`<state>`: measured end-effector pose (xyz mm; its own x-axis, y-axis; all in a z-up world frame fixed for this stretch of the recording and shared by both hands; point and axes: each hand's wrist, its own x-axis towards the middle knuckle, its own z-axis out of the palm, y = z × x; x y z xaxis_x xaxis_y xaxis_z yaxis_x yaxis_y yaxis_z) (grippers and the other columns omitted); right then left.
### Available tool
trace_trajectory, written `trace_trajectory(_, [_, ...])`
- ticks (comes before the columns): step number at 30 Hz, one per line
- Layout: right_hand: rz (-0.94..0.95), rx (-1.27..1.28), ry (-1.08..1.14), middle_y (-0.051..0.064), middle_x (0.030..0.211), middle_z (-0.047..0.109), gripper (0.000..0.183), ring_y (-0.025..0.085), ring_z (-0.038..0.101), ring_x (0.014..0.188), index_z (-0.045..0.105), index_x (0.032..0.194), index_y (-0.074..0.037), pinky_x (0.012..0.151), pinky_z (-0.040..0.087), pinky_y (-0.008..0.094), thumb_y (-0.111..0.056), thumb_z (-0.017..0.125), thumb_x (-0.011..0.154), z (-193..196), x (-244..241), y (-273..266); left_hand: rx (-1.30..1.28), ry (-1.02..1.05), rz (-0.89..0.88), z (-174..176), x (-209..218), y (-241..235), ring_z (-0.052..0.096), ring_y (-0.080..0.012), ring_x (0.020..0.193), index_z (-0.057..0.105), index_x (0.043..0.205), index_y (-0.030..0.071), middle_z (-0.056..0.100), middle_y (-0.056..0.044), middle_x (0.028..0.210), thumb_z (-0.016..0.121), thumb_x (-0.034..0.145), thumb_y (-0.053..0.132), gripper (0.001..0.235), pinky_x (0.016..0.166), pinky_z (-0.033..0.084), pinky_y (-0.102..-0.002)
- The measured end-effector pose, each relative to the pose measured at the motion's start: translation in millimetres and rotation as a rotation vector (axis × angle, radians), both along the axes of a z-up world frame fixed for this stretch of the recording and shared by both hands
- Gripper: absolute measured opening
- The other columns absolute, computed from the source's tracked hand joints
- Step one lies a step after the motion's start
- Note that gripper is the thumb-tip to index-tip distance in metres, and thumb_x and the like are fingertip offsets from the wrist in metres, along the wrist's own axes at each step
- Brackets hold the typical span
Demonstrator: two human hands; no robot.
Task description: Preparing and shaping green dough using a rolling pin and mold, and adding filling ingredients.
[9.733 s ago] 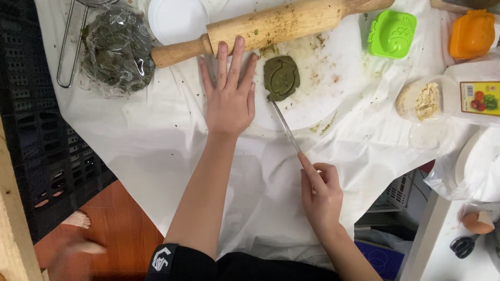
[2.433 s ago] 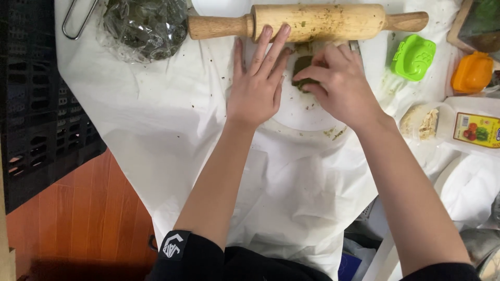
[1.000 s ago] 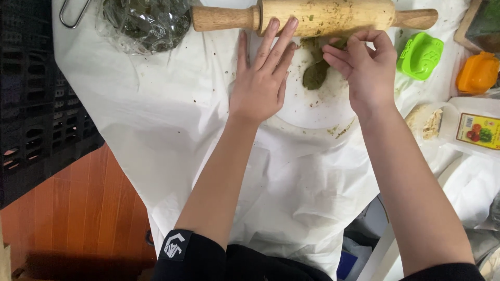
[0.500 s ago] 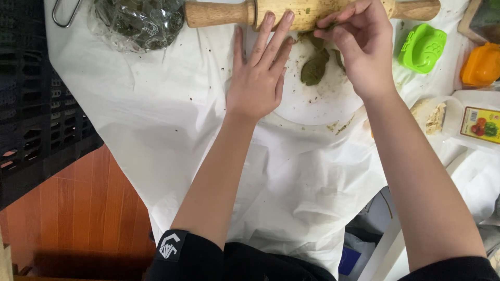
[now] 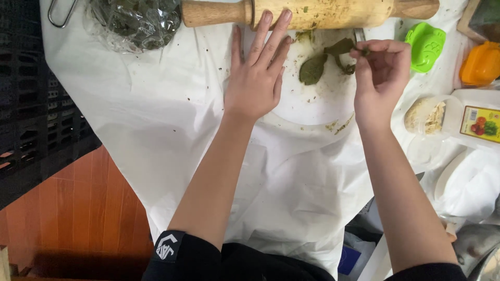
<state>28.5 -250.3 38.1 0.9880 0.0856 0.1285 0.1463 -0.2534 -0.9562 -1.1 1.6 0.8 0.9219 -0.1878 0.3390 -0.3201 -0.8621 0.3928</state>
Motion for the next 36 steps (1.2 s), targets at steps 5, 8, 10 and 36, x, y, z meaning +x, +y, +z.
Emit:
trace_trajectory(5, [-0.011,0.062,-0.081,0.011,0.128,0.057,0.027,0.017,0.061,0.115,0.044,0.124,-0.003,0.111,0.053,0.032,0.018,0.053,0.109,6,2,0,-0.003,-0.001,-0.017,1,-1,0,0.005,-0.0213,0.164,0.062,0.144,0.013,0.010,0.003,0.176,0.062,0.106,0.018,0.039,0.131,0.020,-0.065])
trace_trajectory(8, [0.010,0.026,-0.100,0.011,0.131,0.053,0.027,0.017,0.060,0.118,0.044,0.126,-0.002,0.114,0.051,0.032,0.018,0.053,0.109,0,0,-10,0.005,-0.003,-0.003,1,1,-1,0.004,-0.0210,0.164,0.062,0.144,0.013,0.010,0.003,0.176,0.062,0.106,0.018,0.038,0.131,0.020,-0.065])
trace_trajectory(10, [0.044,0.026,-0.099,0.011,0.133,0.053,0.025,0.017,0.059,0.117,0.044,0.127,-0.001,0.114,0.049,0.031,0.019,0.053,0.113,-4,-5,-16,0.010,0.006,-0.001,0,0,0,0.003,-0.0211,0.163,0.062,0.144,0.013,0.010,0.003,0.176,0.062,0.107,0.018,0.038,0.131,0.020,-0.066])
trace_trajectory(36, [-0.092,0.063,-0.069,0.011,0.130,0.059,0.028,0.019,0.062,0.117,0.050,0.124,-0.002,0.110,0.050,0.034,0.014,0.053,0.101,35,-76,-34,-0.157,0.009,-0.038,11,5,-3,0.017,-0.0238,0.164,0.051,0.158,0.025,0.022,0.000,0.174,0.059,0.104,0.011,0.056,0.131,0.007,-0.063])
